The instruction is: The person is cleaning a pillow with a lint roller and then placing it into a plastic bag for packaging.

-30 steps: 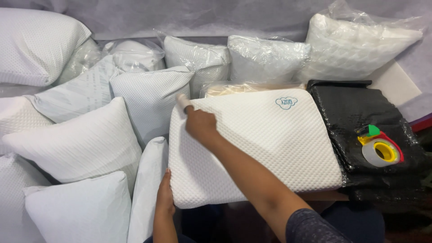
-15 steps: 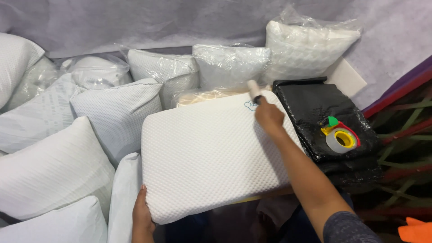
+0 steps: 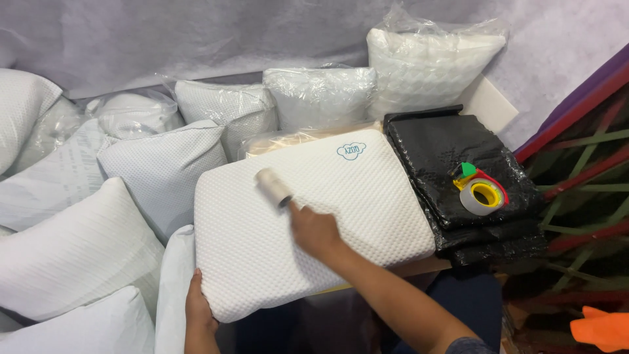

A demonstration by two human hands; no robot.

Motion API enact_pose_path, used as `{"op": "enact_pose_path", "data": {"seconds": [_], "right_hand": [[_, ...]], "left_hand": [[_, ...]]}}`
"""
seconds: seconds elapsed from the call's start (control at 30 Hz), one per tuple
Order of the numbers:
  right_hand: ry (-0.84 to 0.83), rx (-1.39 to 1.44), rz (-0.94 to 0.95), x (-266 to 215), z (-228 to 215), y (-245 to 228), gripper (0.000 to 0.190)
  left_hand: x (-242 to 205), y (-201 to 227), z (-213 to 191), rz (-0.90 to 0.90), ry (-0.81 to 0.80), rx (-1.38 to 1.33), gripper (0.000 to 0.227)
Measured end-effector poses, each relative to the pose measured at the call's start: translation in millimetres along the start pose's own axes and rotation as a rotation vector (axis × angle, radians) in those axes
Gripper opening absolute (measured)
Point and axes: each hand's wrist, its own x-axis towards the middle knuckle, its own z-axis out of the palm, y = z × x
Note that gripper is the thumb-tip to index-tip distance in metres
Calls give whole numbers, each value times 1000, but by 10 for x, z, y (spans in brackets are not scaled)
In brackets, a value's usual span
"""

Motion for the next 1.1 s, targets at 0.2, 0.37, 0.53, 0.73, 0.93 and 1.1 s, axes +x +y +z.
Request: {"op": "enact_pose_path", "data": {"seconds": [0.2,0.37,0.53,0.73,0.93,1.1], "right_hand": [[-69,95,55,-457,-235,-25,49],[-21,152,588,-680,-550,1499,38],[131,505,845,-1423,-618,2254,51],[128,617,900,-1544,-471,2130,45],[531,644,756,-1086,-675,1982,33],[688,662,597,-482,-884,2092,51]], "left_hand": [[-139,31,27,9,-28,18,67],[-245,93,16,1,-37,59,73],[29,-28,-93,55,-75,11,68],[-43,-4,-103,85,-104,37,70],[-310,64,40,247,-134,-52,50],[678,-175,-138,497,-83,-66,55]]}}
